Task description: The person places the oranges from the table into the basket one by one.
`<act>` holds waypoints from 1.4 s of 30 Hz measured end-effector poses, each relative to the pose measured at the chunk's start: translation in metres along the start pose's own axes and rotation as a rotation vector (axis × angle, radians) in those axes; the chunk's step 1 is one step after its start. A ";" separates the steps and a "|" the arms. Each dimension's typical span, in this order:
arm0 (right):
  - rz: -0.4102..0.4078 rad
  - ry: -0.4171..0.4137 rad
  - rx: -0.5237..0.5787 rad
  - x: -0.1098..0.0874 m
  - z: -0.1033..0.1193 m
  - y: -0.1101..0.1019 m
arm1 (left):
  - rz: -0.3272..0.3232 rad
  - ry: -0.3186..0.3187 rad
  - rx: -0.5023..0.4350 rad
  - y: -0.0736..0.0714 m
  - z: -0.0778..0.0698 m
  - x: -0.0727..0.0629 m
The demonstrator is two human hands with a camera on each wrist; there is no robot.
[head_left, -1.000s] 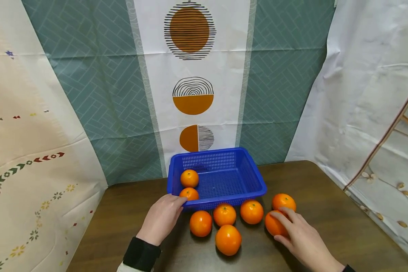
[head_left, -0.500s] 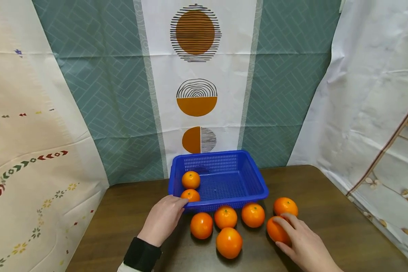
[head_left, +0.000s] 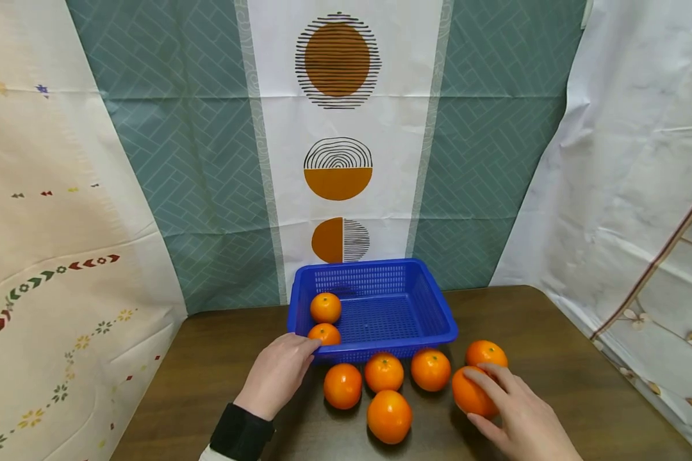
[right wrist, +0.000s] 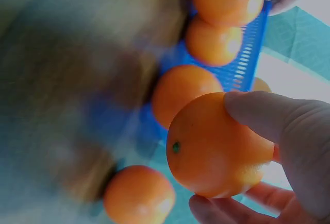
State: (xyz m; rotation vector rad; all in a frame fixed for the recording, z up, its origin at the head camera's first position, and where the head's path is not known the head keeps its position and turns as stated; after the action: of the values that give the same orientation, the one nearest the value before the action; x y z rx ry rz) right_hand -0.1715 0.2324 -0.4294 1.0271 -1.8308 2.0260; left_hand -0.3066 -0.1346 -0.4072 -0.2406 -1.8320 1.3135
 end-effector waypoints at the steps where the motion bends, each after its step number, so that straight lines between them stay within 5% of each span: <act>1: -0.010 -0.008 0.009 0.002 0.001 -0.002 | -0.001 0.002 -0.001 0.000 0.000 0.000; 8: -0.060 -0.051 0.068 0.022 0.007 -0.017 | 0.011 -0.018 -0.010 0.000 -0.001 -0.002; 18: -0.019 -0.019 0.094 0.058 0.015 -0.026 | 0.019 -0.026 -0.015 0.001 -0.001 -0.001; 42: 0.124 0.025 0.188 0.121 0.028 0.002 | 0.002 0.022 0.004 -0.002 -0.001 -0.004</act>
State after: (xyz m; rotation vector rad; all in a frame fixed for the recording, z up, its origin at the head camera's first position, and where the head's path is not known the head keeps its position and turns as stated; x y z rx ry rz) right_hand -0.2513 0.1715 -0.3561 0.9512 -1.7583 2.3100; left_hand -0.3027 -0.1366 -0.4077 -0.2548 -1.8110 1.3106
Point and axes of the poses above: each hand's wrist, its own x-axis towards the middle knuckle, its own y-axis out of the palm, z = x × y, the point moved 6 cm from there along x, towards the middle knuckle, and after that the axes turned 4 degrees about -x, right-handed, at the moved point
